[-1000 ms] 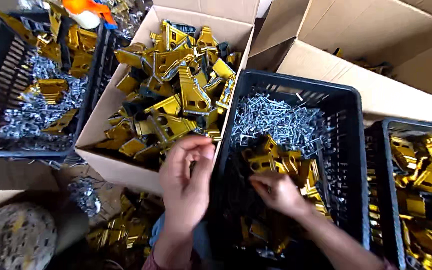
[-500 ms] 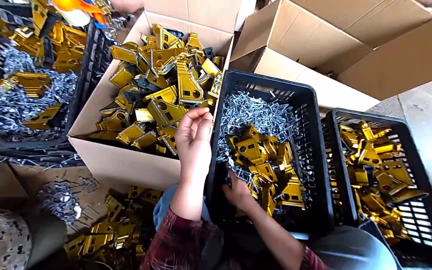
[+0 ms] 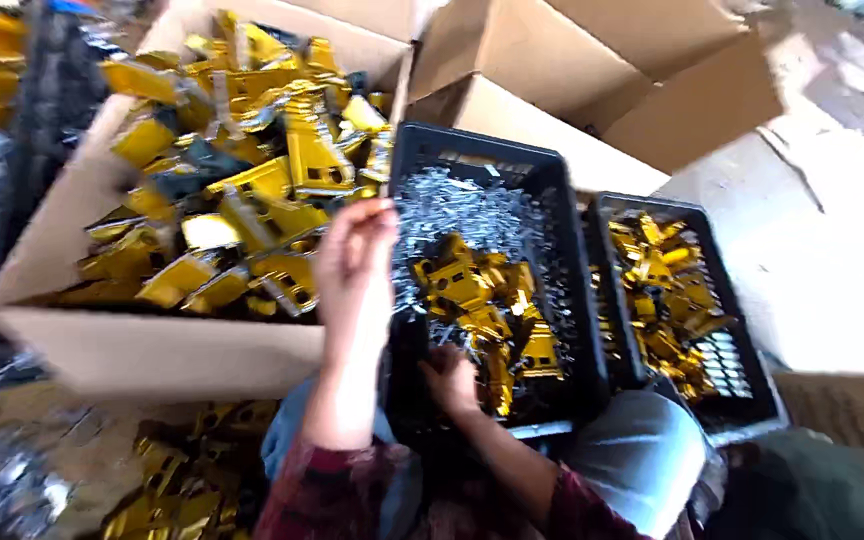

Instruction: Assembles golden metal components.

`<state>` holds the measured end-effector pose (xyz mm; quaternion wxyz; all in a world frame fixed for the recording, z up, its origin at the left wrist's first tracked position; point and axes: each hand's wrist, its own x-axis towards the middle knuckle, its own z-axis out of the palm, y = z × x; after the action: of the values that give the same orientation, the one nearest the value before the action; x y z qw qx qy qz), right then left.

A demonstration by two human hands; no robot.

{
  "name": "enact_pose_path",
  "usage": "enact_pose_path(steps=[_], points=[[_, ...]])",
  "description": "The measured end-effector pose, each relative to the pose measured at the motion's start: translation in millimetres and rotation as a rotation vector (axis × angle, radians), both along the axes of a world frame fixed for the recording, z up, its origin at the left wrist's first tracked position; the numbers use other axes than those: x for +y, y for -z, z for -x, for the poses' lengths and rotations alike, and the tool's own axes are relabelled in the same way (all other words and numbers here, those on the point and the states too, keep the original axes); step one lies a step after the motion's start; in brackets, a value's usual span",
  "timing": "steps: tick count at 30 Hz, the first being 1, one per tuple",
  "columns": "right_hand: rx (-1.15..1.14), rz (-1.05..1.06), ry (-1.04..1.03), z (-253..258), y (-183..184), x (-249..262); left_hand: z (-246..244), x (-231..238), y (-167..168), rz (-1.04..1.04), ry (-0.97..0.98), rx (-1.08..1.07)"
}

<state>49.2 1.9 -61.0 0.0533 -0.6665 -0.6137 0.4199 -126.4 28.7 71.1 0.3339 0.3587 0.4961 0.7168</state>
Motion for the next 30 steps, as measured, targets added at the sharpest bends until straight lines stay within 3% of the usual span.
enact_pose_path(steps=[13, 21, 30], points=[[0.141, 0.093, -0.011, -9.4, 4.1, 9.8, -17.5, 16.3, 10.6, 0.093, -0.004, -0.14], [0.239, 0.103, 0.038, -13.6, 14.7, 8.4, -18.2, 17.1, 16.8, 0.251, -0.039, -0.224], [0.289, 0.149, 0.025, -22.0, 11.7, 14.9, -9.3, 17.4, 13.2, 0.22, -0.071, -0.303]])
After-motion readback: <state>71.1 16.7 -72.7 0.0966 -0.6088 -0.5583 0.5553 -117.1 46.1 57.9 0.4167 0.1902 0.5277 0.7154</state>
